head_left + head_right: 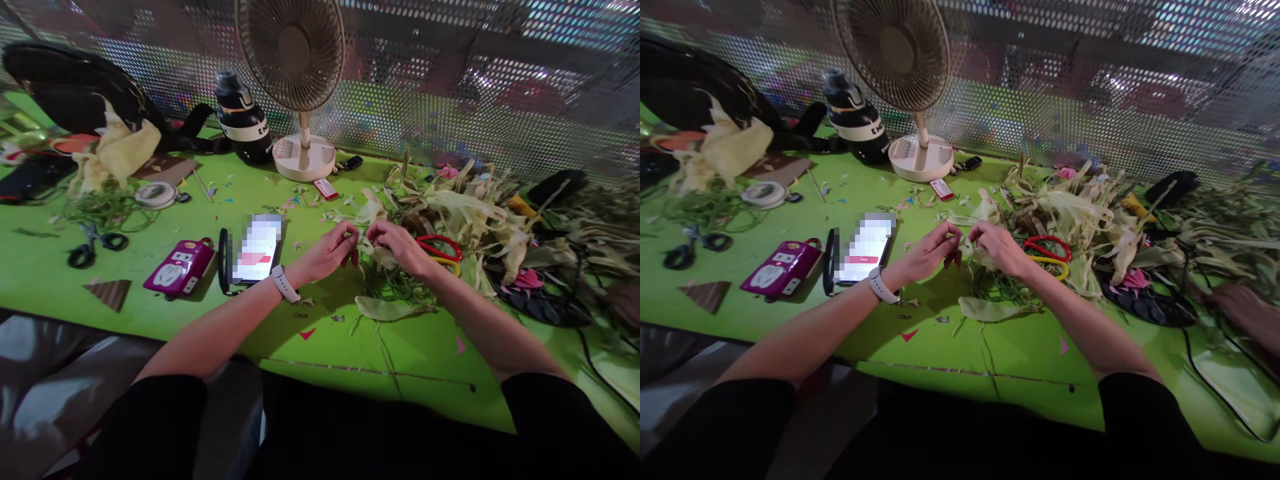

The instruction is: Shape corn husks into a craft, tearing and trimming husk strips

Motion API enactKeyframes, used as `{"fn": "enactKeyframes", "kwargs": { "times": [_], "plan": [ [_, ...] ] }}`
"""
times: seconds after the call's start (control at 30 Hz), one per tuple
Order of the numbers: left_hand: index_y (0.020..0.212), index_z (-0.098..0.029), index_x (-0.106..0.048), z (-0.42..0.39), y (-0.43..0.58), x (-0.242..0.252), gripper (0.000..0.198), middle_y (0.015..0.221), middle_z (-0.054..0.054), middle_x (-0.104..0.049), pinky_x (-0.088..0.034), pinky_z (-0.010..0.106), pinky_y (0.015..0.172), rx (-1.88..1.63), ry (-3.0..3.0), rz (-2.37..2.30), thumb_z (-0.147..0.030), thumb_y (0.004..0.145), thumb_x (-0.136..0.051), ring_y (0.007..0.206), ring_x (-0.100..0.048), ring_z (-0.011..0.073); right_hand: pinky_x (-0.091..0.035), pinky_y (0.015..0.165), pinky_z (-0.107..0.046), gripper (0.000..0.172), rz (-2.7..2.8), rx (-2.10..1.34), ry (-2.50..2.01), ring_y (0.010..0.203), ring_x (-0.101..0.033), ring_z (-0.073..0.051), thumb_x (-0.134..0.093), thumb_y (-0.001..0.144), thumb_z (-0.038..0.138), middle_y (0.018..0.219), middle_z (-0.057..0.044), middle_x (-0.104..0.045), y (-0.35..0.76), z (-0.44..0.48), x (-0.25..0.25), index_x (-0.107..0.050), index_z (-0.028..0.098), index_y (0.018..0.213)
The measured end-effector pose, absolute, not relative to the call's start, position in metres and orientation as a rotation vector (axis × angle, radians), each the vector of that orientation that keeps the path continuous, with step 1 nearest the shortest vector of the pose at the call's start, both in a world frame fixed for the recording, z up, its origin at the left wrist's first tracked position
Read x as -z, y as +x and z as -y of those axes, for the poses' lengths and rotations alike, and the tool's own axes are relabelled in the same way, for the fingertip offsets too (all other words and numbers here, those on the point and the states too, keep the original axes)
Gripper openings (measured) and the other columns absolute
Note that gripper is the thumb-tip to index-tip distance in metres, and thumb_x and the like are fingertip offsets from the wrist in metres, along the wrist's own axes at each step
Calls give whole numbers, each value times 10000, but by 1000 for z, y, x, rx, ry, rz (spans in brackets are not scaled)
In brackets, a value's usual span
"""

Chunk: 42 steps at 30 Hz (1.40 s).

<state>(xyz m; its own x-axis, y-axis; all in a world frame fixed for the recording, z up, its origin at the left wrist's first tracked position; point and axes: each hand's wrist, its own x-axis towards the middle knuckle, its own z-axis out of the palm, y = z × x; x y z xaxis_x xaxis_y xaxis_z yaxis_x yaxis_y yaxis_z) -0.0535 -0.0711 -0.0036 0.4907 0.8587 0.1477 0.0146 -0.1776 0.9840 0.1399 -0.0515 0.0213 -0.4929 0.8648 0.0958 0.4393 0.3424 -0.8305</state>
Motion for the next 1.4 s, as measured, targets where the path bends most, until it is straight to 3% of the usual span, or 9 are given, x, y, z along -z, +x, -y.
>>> {"fn": "enactKeyframes", "kwargs": {
  "times": [0.17, 0.27, 0.4, 0.5, 0.7, 0.83, 1.0, 1.27, 1.4],
  "plan": [
    [953, -202, -420, 71, -53, 4, 215, 634, -17, -597, -370, 225, 472, -949, 1601, -814, -415, 972, -433, 491, -507, 93, -359, 590, -270, 378, 1974, -1036, -1129, 652, -414, -143, -421, 934, 500, 670, 11, -418, 134, 56, -14, -417, 216, 685],
    [950, -205, -417, 68, -54, 4, 245, 620, -35, -589, -337, 212, 450, -967, 1540, -820, -448, 967, -442, 444, -447, 71, -370, 602, -265, 443, 1988, -1119, -1034, 664, -422, -131, -460, 912, 607, 699, 9, -449, 136, 56, -19, -479, 202, 733],
    [955, -209, -416, 65, -56, 5, 255, 560, -67, -551, -266, 202, 422, -1007, 1417, -816, -460, 960, -457, 403, -379, 58, -340, 548, -241, 421, 2027, -1283, -963, 609, -401, -101, -588, 851, 600, 691, 27, -476, 140, 54, -24, -582, 178, 845],
    [960, -213, -419, 65, -57, 4, 241, 523, -79, -531, -237, 203, 412, -1034, 1384, -849, -450, 962, -461, 384, -355, 56, -364, 569, -243, 403, 1993, -1234, -975, 624, -430, -101, -655, 812, 570, 689, 21, -505, 141, 50, -23, -598, 172, 801],
    [993, -209, -427, 66, -57, 4, 283, 545, -65, -567, -293, 203, 406, -1024, 1462, -875, -487, 955, -464, 374, -389, 54, -483, 621, -282, 412, 1796, -1356, -969, 661, -569, -128, -624, 816, 605, 755, 3, -595, 138, 49, -16, -523, 206, 832],
    [973, -195, -461, 62, -56, 9, 221, 743, 10, -637, -469, 224, 558, -1142, 1488, -884, -410, 950, -503, 618, -606, 95, -397, 438, -261, 388, 1759, -1284, -1045, 451, -465, -98, -576, 853, 607, 660, 46, -532, 135, 51, -11, -442, 244, 870],
    [937, -195, -438, 58, -56, 9, 107, 814, 21, -648, -544, 284, 709, -1229, 1290, -920, -291, 960, -479, 703, -649, 107, -336, 410, -263, 341, 1756, -1016, -1116, 424, -422, -100, -509, 908, 581, 618, 49, -498, 138, 46, -9, -398, 259, 884],
    [821, -178, -486, 58, -60, 3, 75, 766, 8, -634, -533, 343, 876, -1192, 1218, -1001, -228, 876, -496, 778, -652, 129, -370, 397, -262, 443, 1649, -1026, -1031, 415, -425, -91, -586, 829, 671, 619, 42, -534, 139, 45, -10, -430, 258, 862],
    [914, -175, -577, 56, -66, 2, 139, 996, 54, -664, -466, 372, 962, -1116, 1440, -1031, -214, 804, -501, 1026, -614, 198, -372, 393, -265, 457, 1644, -1085, -1019, 412, -435, -94, -616, 796, 683, 607, 42, -538, 137, 46, -8, -458, 257, 845]
  ]
}}
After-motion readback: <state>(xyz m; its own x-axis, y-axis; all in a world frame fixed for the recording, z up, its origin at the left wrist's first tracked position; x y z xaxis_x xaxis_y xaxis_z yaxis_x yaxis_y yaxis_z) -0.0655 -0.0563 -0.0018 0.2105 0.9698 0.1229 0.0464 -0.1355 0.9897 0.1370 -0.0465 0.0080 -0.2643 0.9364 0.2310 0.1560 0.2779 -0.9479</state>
